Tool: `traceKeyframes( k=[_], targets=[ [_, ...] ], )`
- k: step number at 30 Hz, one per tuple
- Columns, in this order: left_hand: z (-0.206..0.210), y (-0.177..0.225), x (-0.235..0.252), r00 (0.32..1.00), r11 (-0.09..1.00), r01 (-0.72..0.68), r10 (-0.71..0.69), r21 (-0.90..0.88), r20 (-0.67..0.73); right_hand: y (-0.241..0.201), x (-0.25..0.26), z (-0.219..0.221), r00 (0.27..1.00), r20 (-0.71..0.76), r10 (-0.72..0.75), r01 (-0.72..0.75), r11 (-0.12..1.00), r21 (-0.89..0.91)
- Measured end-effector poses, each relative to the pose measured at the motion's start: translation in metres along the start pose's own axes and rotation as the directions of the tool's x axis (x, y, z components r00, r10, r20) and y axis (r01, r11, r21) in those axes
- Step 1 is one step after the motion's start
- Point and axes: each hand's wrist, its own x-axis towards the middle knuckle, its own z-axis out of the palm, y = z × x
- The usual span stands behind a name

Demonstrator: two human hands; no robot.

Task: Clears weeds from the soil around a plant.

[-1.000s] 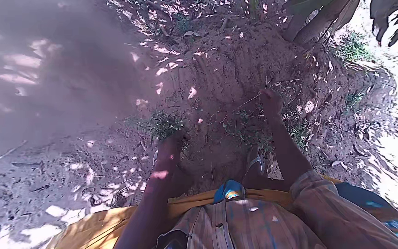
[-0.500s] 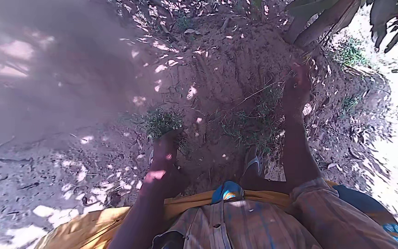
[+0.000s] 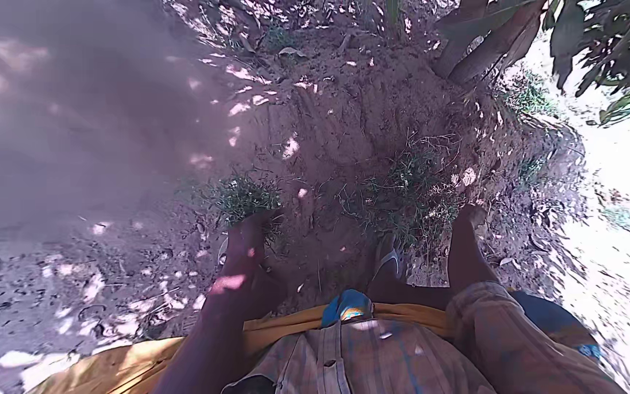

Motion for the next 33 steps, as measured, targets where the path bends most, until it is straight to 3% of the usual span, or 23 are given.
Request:
traceKeyframes(
  k=[2,4,6,8,10,12,13,14,16,19,21,22,24,26,27,30,33],
  targets=[
    [0.003,-0.002,-0.001,1.0,1.0,0.007,-0.007,0.027,-0.01,-0.006,-0.005,0.01,0.997,-0.049,-0.061,0.067,0.988,0.139],
    [0.005,-0.003,-0.002,1.0,0.997,0.013,-0.011,0.073,-0.019,-0.029,-0.016,0.015,0.972,-0.073,-0.224,0.235,0.941,0.244],
    [0.007,0.001,-0.006,1.0,0.996,0.016,-0.014,0.086,-0.028,-0.06,-0.033,0.011,0.902,-0.013,-0.431,0.422,0.877,0.23],
    [0.009,0.007,-0.011,1.0,0.993,0.018,-0.015,0.117,-0.027,-0.083,-0.064,0.01,0.74,0.113,-0.663,0.639,0.746,0.19],
    [0.009,0.007,-0.012,1.0,0.99,0.023,-0.02,0.142,-0.023,-0.089,-0.095,0.025,0.486,0.349,-0.801,0.772,0.581,0.259],
    [0.009,0.004,-0.011,1.0,0.981,0.001,0.0,0.193,-0.01,-0.083,-0.131,0.046,0.226,0.629,-0.744,0.815,0.498,0.297],
    [0.006,0.002,-0.011,0.999,0.967,-0.031,0.028,0.253,0.016,-0.076,-0.15,0.057,0.149,0.725,-0.673,0.848,0.464,0.256],
    [0.001,0.001,-0.013,0.996,0.934,-0.083,0.063,0.349,0.066,-0.066,-0.166,0.069,0.135,0.796,-0.59,0.881,0.439,0.176],
    [-0.01,0.003,-0.02,0.979,0.826,-0.189,0.116,0.531,0.169,-0.041,-0.187,0.094,0.229,0.834,-0.502,0.891,0.454,0.029],
    [-0.012,0.006,-0.023,0.978,0.703,-0.207,0.121,0.68,0.171,-0.029,-0.188,0.108,0.342,0.828,-0.444,0.866,0.491,-0.095],
    [-0.017,0.005,-0.018,0.957,0.581,-0.289,0.174,0.761,0.232,-0.042,-0.182,0.098,0.307,0.801,-0.514,0.856,0.517,0.003],
    [-0.018,0.005,-0.016,0.956,0.57,-0.294,0.166,0.768,0.242,-0.049,-0.178,0.089,0.273,0.771,-0.575,0.836,0.539,0.106],
    [-0.011,0.017,-0.019,0.972,0.652,-0.219,0.078,0.726,0.223,-0.061,-0.174,0.065,0.234,0.746,-0.624,0.745,0.608,0.274],
    [0.003,0.022,-0.022,0.999,0.897,-0.023,0.0,0.441,0.051,-0.075,-0.172,0.058,0.215,0.759,-0.615,0.695,0.642,0.323],
    [0.005,0.015,-0.017,1.0,0.946,0.004,-0.002,0.324,-0.005,-0.078,-0.172,0.064,0.214,0.779,-0.59,0.702,0.647,0.297],
    [0.004,0.019,-0.025,1.0,0.96,0.004,-0.008,0.282,0.014,-0.065,-0.179,0.095,0.223,0.849,-0.478,0.831,0.549,0.091],
    [0.006,0.016,-0.022,1.0,0.974,-0.018,0.019,0.225,0.0,-0.043,-0.187,0.107,0.294,0.866,-0.404,0.862,0.504,-0.058]
  ],
)
